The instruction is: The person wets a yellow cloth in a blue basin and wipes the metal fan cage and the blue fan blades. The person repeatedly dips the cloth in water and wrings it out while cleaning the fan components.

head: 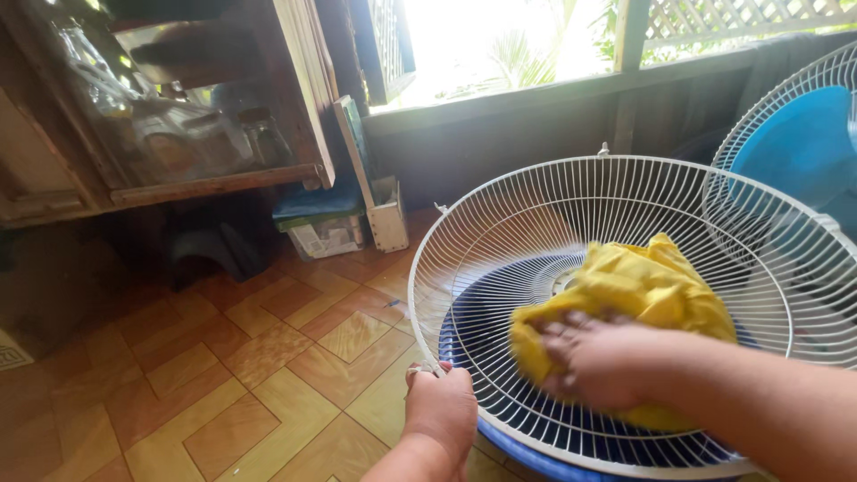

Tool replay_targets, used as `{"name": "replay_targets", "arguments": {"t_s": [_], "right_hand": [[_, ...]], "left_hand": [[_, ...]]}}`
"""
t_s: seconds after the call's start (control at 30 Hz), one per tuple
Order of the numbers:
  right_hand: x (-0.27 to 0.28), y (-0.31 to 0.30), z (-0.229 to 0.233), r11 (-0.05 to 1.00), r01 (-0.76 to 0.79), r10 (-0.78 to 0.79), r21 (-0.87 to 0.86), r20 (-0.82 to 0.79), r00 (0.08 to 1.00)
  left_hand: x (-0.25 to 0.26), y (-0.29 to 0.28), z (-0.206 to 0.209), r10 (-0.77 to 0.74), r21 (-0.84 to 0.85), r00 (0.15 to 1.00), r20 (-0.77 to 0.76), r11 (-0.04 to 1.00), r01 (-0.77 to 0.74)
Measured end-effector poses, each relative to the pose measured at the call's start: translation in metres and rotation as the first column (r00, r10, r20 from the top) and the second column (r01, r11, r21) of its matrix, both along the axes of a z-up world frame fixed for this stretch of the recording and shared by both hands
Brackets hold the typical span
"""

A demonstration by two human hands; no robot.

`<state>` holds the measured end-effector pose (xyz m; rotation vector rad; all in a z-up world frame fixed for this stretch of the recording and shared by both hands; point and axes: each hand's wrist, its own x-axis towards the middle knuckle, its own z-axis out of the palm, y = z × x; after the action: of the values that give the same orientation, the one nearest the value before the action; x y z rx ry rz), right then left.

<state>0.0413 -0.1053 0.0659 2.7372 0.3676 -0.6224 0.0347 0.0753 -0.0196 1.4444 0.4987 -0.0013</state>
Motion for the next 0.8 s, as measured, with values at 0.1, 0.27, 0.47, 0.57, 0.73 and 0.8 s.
{"name": "replay_targets", "arguments": {"t_s": [0.1,0.27,0.47,0.57,0.73,0.8], "right_hand": [[0.005,-0.012,0.008,0.991,0.099,-0.094,-0.091,0.057,0.994],[0.003,0.000,-0.003,0.999,0.030,-0.030,0.021,0.002,1.000],[-0.011,0.033,-0.015,0.927,-0.202,0.237,0.316,-0.078,0.968],[-0.005,0.032,-0.009,0.959,-0.185,0.203,0.217,-0.064,0.977],[0.010,0.016,-0.003,0.997,-0.065,0.064,0.040,0.031,0.997],[0.013,0.008,-0.003,0.999,-0.024,0.022,0.037,0.055,0.998]], "left_hand": [[-0.010,-0.005,0.010,0.007,-0.076,0.999,-0.051,0.997,-0.011],[-0.020,-0.010,0.023,-0.001,-0.071,1.000,-0.018,0.997,0.000],[-0.014,-0.007,0.015,0.014,-0.080,1.000,0.000,0.997,-0.014],[-0.012,-0.008,0.008,0.017,-0.125,0.999,0.032,0.992,-0.013],[-0.015,-0.014,0.005,-0.004,-0.156,0.998,0.056,0.988,0.013],[-0.017,-0.016,0.009,-0.008,-0.155,1.000,0.027,0.988,0.012]]}}
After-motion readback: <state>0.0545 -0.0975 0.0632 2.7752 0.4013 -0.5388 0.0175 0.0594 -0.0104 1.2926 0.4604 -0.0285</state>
